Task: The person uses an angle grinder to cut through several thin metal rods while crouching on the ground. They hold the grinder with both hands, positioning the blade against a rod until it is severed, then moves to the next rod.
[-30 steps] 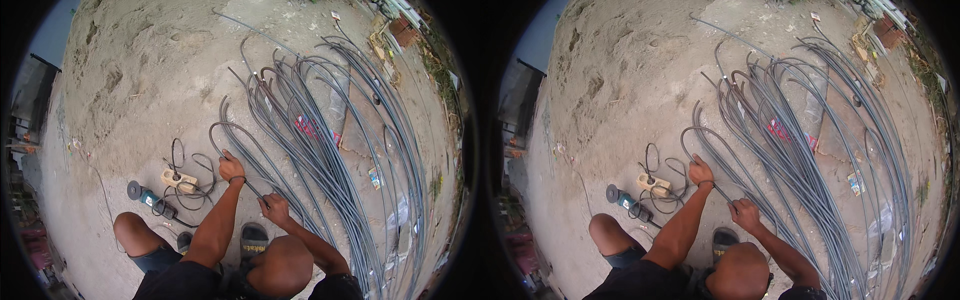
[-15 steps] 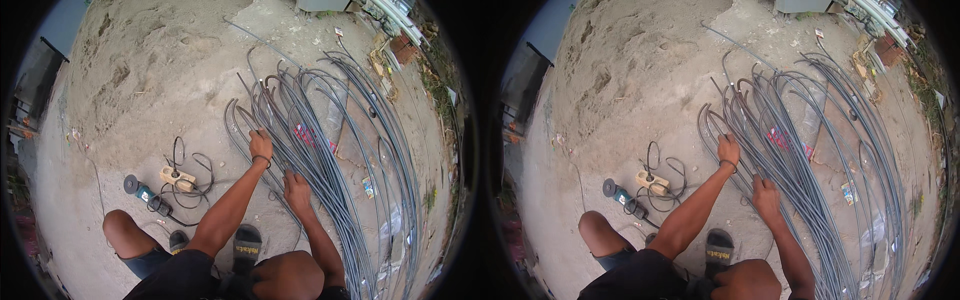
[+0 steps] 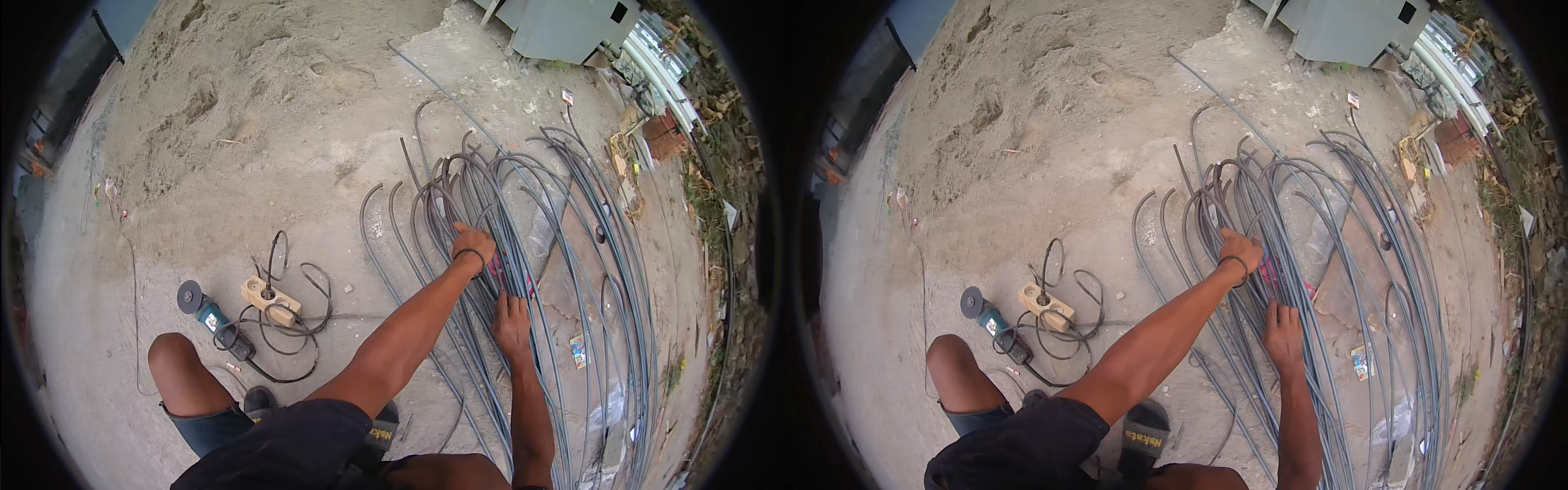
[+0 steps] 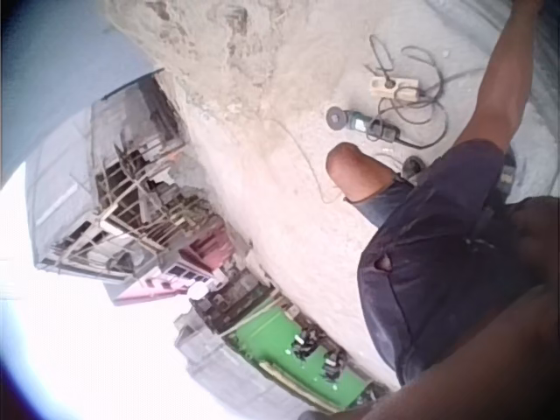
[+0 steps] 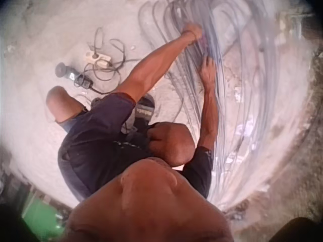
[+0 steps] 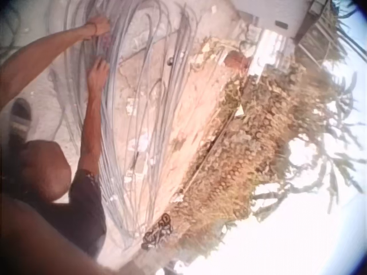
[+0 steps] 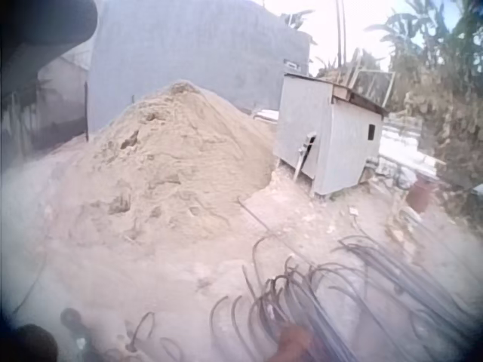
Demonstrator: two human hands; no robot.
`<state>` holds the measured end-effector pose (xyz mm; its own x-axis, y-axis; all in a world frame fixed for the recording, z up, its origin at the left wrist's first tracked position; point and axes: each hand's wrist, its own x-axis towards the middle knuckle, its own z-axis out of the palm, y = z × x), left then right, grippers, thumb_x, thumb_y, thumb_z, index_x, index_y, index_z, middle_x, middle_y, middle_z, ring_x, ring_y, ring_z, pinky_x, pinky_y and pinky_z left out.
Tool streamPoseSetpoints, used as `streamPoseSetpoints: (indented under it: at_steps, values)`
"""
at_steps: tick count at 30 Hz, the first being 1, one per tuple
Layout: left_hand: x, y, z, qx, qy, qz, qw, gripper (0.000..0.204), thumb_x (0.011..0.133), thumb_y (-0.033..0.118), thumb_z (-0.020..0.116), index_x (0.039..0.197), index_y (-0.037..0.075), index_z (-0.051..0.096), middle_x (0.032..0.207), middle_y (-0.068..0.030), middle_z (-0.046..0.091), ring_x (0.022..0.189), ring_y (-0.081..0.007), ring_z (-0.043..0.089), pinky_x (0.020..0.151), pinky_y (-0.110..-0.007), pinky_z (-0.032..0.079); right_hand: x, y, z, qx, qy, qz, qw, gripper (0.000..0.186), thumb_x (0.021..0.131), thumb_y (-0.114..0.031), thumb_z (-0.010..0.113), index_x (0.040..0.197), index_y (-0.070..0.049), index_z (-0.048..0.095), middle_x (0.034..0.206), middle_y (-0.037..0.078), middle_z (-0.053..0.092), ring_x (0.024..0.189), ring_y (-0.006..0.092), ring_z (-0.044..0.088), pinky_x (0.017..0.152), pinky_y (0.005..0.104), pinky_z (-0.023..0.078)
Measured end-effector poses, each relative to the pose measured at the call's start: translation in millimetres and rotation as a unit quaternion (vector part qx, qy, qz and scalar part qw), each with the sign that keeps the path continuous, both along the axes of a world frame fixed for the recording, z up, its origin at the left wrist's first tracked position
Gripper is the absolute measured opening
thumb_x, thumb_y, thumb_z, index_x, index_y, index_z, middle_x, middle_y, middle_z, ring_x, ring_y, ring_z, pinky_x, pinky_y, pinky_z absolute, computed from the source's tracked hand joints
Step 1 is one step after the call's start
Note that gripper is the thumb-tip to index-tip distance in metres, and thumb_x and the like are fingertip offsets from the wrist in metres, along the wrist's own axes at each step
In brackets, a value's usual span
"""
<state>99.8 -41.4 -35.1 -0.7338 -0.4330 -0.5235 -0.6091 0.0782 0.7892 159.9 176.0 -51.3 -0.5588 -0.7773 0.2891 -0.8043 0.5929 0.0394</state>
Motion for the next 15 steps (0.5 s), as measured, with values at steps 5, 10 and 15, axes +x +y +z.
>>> streamPoseSetpoints:
  at_steps: [5, 10, 15]
  values:
    - [11.0, -0.2, 12.6, 0.043, 0.028, 0.030, 0.998, 0.051, 0.100, 0.027, 0.052, 0.120, -0.014, 0.030, 0.077, -0.0245, 0.066, 0.067, -0.0333, 0.070, 0.059, -0.041, 0.057, -3.8, 6.4, -9.5, -0.032, -0.049, -0.019, 0.998, 0.035, 0.090, -0.008, 0.061, 0.124, 0.000, 0.059, 0.090, 0.015, 0.059, 0.080, 0.0325, 0.058, 0.066, 0.0422, 0.052]
    - [105.9, -44.8, -13.5, 0.095, 0.131, 0.167, 0.973, 0.021, 0.101, 0.014, 0.048, 0.105, -0.007, 0.049, 0.073, -0.0172, 0.066, 0.054, -0.0288, 0.068, 0.055, -0.039, 0.056, 84.0, -55.9, 28.9, -0.145, -0.392, -0.124, 0.900, 0.028, 0.099, -0.021, 0.060, 0.118, -0.001, 0.064, 0.065, 0.016, 0.064, 0.059, 0.0334, 0.066, 0.058, 0.0404, 0.051]
    - [263.8, -83.7, -59.6, 0.055, 0.124, 0.338, 0.931, 0.016, 0.096, 0.004, 0.048, 0.106, -0.006, 0.055, 0.070, -0.0156, 0.064, 0.048, -0.0256, 0.065, 0.044, -0.036, 0.053, 222.8, -104.6, -14.6, -0.140, -0.458, -0.061, 0.876, 0.027, 0.098, -0.020, 0.062, 0.117, -0.001, 0.063, 0.064, 0.015, 0.064, 0.060, 0.0280, 0.069, 0.057, 0.0376, 0.051]
